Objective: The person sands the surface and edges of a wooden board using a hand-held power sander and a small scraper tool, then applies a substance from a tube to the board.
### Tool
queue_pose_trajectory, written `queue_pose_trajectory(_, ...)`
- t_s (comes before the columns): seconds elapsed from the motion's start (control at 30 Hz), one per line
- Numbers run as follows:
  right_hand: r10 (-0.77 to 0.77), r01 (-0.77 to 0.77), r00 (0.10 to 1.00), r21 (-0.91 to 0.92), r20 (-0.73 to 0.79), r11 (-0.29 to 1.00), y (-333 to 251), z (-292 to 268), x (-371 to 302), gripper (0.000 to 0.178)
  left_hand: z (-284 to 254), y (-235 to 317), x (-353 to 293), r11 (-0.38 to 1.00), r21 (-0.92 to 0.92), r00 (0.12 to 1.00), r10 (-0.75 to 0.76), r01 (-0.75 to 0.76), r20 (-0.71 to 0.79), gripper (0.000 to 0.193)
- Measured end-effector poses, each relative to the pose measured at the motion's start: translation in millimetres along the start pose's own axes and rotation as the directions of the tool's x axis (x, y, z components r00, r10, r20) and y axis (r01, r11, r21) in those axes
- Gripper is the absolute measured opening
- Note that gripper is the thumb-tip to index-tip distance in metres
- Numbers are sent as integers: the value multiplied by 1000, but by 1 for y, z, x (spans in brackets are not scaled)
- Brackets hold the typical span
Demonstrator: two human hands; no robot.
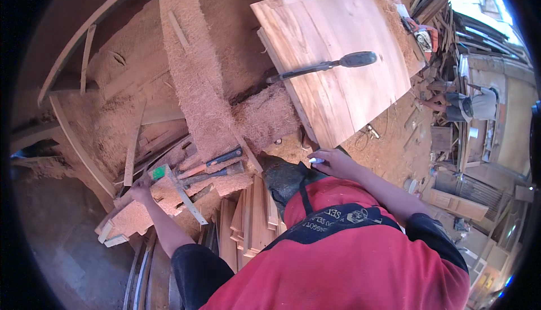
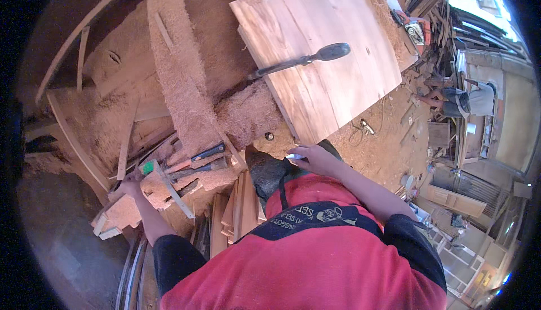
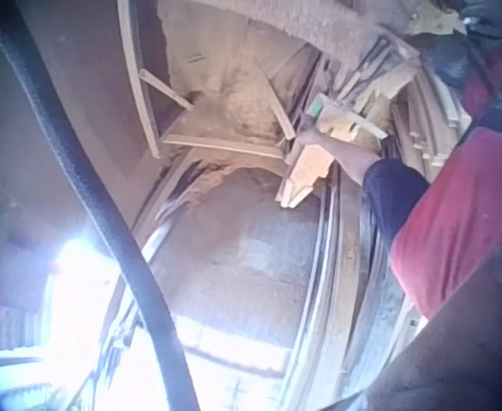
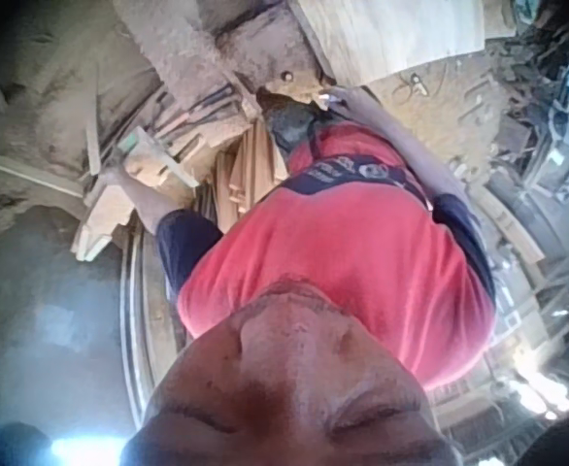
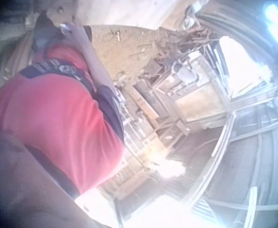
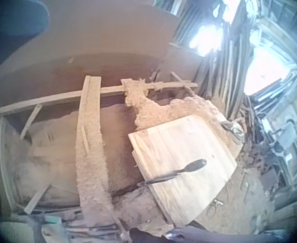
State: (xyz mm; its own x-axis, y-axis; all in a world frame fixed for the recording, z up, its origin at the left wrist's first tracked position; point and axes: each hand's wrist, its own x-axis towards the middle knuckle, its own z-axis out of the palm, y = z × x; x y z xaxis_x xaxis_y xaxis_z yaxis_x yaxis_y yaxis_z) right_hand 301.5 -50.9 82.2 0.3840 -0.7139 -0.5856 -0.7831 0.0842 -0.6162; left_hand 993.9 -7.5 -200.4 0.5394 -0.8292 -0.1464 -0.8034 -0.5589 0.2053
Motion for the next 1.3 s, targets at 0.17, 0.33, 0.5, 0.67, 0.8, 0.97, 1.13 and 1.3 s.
queue_pose_trajectory(0.17,-46,51,998,102,-43,993,25,-34,-19,29,-37,120,-78,794,-605,932,-262,61,-250,14)
queue_pose_trajectory(0.33,-35,73,978,182,-204,981,104,-64,-50,31,-54,331,-202,609,-783,991,45,-127,-126,14)
queue_pose_trajectory(0.5,-90,189,934,267,-345,945,185,-103,-72,30,-65,538,-319,514,-842,971,234,-162,-44,17)
queue_pose_trajectory(0.67,-208,337,892,283,-401,898,243,-157,-95,29,-33,658,-372,600,-708,914,367,-373,-171,14)
queue_pose_trajectory(0.8,-230,383,870,305,-436,872,294,-190,-112,29,-19,688,-405,716,-536,892,400,-447,-210,29)
queue_pose_trajectory(0.97,-225,433,849,383,-479,816,340,-220,-121,30,-4,717,-421,893,-219,920,379,-392,-103,79)
queue_pose_trajectory(1.13,-192,392,864,381,-466,837,356,-236,-129,30,7,752,-436,842,-52,843,537,-537,-21,90)
queue_pose_trajectory(1.3,-179,439,840,447,-513,779,370,-231,-133,29,0,720,-415,853,3,852,522,-522,51,91)
